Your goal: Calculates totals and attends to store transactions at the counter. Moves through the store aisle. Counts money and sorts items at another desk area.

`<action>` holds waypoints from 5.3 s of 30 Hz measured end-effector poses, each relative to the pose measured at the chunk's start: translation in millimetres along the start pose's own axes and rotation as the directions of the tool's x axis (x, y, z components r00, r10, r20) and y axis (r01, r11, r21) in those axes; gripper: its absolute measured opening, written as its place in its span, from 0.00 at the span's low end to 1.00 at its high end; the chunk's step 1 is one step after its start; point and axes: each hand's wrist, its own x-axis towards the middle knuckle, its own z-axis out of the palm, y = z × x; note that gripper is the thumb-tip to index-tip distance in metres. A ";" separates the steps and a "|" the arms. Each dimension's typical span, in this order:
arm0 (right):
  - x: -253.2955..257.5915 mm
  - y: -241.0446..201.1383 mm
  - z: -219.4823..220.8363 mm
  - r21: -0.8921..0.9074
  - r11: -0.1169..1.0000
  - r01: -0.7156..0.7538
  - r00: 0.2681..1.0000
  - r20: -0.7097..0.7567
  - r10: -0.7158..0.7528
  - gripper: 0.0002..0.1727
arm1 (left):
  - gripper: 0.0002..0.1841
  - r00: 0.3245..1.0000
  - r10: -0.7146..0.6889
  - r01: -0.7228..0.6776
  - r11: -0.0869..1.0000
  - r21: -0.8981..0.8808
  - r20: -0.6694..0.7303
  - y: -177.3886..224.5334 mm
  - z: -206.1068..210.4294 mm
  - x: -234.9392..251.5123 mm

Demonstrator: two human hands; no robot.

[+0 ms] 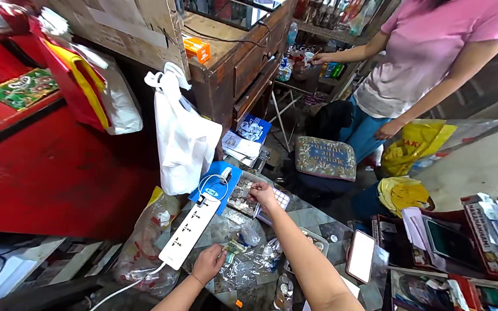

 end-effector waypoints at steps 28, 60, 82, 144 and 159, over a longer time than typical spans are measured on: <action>-0.6 0.9 25.7 -0.955 0.078 0.287 0.939 0.297 0.176 0.18 | 0.19 1.000 0.008 -0.008 1.000 0.015 0.029 1.8 -0.8 -0.6; -215.4 76.2 -64.1 -0.520 0.757 0.395 0.867 0.483 -0.120 0.15 | 0.24 0.499 -0.332 0.596 -0.539 -0.595 0.800 129.9 -20.1 43.6; -154.0 103.7 -166.2 -0.736 0.677 0.017 0.991 0.102 0.086 0.20 | 0.21 0.396 -0.550 0.748 -0.272 -0.606 0.735 145.4 -11.7 28.6; -186.9 77.2 -138.8 -0.253 0.967 -0.022 0.966 0.242 0.085 0.11 | 0.19 0.320 -0.432 0.633 -0.565 -0.529 0.843 156.2 -31.6 49.1; -194.6 41.6 -62.7 -0.704 0.508 0.497 0.864 0.454 -0.217 0.15 | 0.16 0.344 -0.475 0.790 -0.320 -0.523 0.810 156.5 -38.5 54.1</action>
